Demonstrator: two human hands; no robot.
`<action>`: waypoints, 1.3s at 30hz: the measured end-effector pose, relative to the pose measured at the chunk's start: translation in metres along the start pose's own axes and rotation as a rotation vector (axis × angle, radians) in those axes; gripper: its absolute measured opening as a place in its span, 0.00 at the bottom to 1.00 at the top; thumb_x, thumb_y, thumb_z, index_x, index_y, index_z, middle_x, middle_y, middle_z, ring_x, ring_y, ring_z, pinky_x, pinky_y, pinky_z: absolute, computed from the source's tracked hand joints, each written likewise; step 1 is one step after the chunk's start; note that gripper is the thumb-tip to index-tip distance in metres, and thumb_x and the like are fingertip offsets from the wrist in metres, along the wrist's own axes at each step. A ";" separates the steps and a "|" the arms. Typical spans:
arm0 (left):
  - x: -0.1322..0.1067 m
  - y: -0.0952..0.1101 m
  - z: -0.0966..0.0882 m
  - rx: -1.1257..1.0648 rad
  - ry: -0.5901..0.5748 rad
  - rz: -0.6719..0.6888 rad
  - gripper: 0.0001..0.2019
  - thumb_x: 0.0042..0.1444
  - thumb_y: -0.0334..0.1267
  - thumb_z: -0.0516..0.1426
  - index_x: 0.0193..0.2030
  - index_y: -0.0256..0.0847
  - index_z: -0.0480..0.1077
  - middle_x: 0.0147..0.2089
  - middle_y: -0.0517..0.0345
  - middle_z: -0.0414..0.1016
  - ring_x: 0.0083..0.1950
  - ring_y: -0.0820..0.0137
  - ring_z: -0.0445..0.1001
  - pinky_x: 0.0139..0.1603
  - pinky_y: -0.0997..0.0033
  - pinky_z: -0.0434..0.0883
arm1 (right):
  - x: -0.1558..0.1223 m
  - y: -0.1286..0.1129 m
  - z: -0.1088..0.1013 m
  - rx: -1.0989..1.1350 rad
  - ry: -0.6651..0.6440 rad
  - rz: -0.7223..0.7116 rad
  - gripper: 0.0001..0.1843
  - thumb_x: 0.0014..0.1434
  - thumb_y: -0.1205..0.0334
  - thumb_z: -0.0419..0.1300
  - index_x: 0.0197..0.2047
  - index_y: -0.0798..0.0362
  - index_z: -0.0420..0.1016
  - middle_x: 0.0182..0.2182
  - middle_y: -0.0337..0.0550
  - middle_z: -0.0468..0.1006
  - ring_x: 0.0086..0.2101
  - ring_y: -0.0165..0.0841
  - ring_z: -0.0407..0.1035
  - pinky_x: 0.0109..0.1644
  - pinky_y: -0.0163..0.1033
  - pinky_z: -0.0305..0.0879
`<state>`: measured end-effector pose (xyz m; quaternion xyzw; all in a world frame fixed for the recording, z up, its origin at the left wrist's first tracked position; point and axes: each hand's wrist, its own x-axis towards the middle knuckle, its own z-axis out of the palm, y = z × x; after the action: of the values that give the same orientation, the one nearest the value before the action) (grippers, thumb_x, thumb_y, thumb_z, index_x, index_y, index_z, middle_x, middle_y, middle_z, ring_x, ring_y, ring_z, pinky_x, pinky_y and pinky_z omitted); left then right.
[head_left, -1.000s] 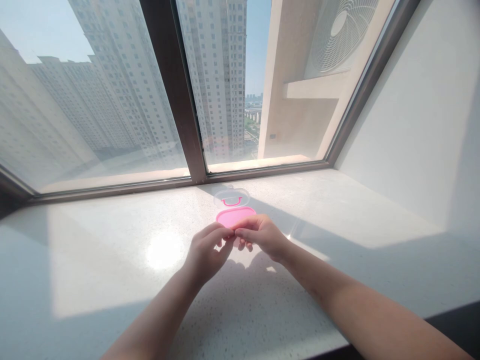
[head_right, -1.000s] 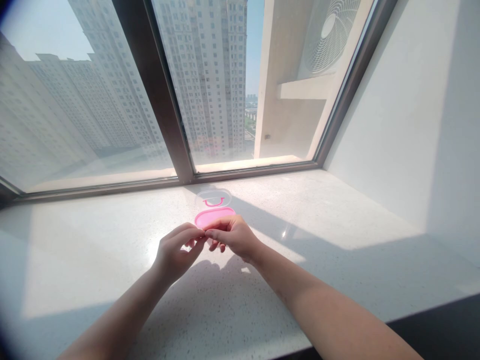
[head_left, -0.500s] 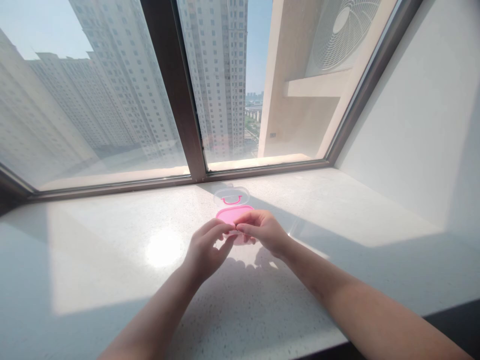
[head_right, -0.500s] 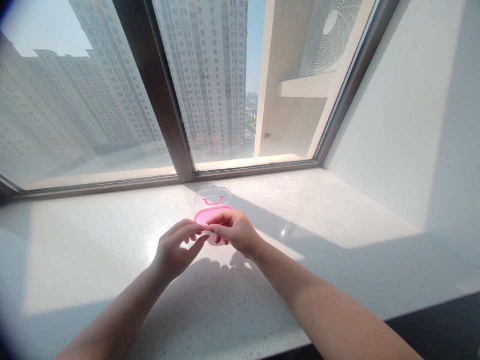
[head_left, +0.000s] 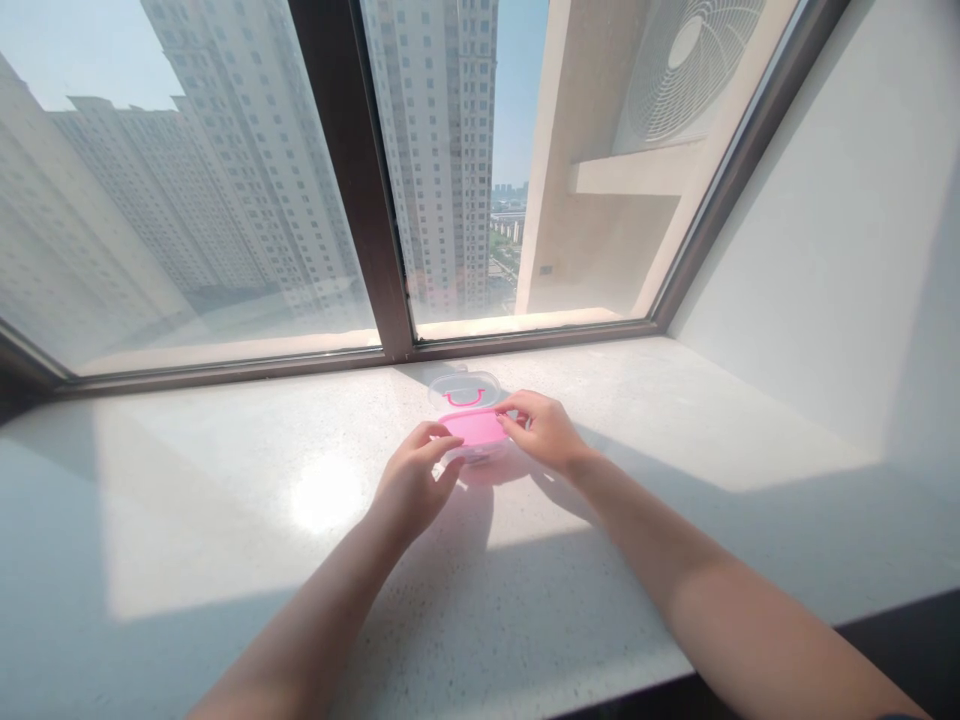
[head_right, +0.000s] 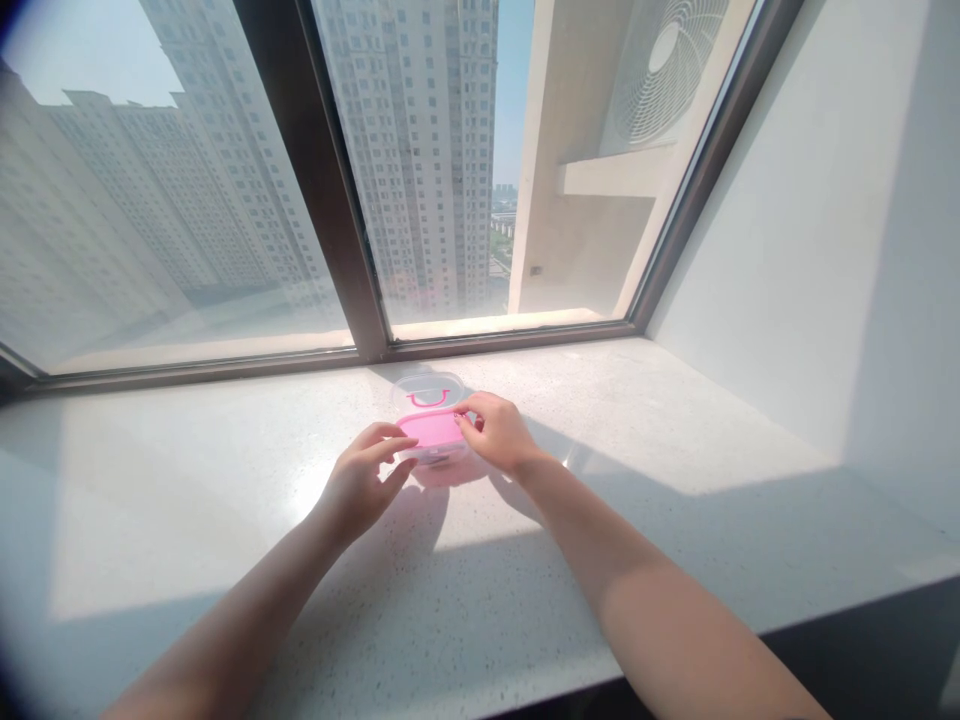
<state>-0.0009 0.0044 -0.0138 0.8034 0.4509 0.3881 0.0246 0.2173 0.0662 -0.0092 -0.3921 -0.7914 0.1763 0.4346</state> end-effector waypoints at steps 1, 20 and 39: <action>0.000 0.000 0.001 -0.006 -0.011 0.000 0.09 0.57 0.32 0.57 0.44 0.41 0.75 0.43 0.52 0.74 0.35 0.70 0.74 0.35 0.67 0.75 | 0.001 0.001 0.001 -0.011 -0.009 -0.006 0.09 0.57 0.68 0.57 0.38 0.53 0.79 0.34 0.45 0.78 0.31 0.32 0.70 0.33 0.36 0.66; 0.000 -0.002 0.005 -0.085 -0.019 0.001 0.08 0.54 0.29 0.59 0.41 0.41 0.75 0.40 0.53 0.74 0.38 0.69 0.73 0.34 0.69 0.74 | 0.006 0.003 -0.002 -0.102 -0.118 -0.115 0.13 0.58 0.67 0.59 0.45 0.52 0.79 0.39 0.45 0.79 0.33 0.33 0.71 0.35 0.38 0.66; 0.000 0.000 0.004 -0.103 -0.048 -0.049 0.08 0.55 0.30 0.59 0.42 0.41 0.75 0.41 0.53 0.73 0.38 0.69 0.73 0.37 0.68 0.74 | 0.008 0.003 0.005 -0.094 -0.062 0.017 0.05 0.52 0.71 0.60 0.28 0.54 0.77 0.34 0.44 0.71 0.35 0.33 0.68 0.36 0.37 0.66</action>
<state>0.0017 0.0055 -0.0172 0.7989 0.4489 0.3908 0.0863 0.2121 0.0746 -0.0091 -0.4131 -0.8085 0.1547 0.3896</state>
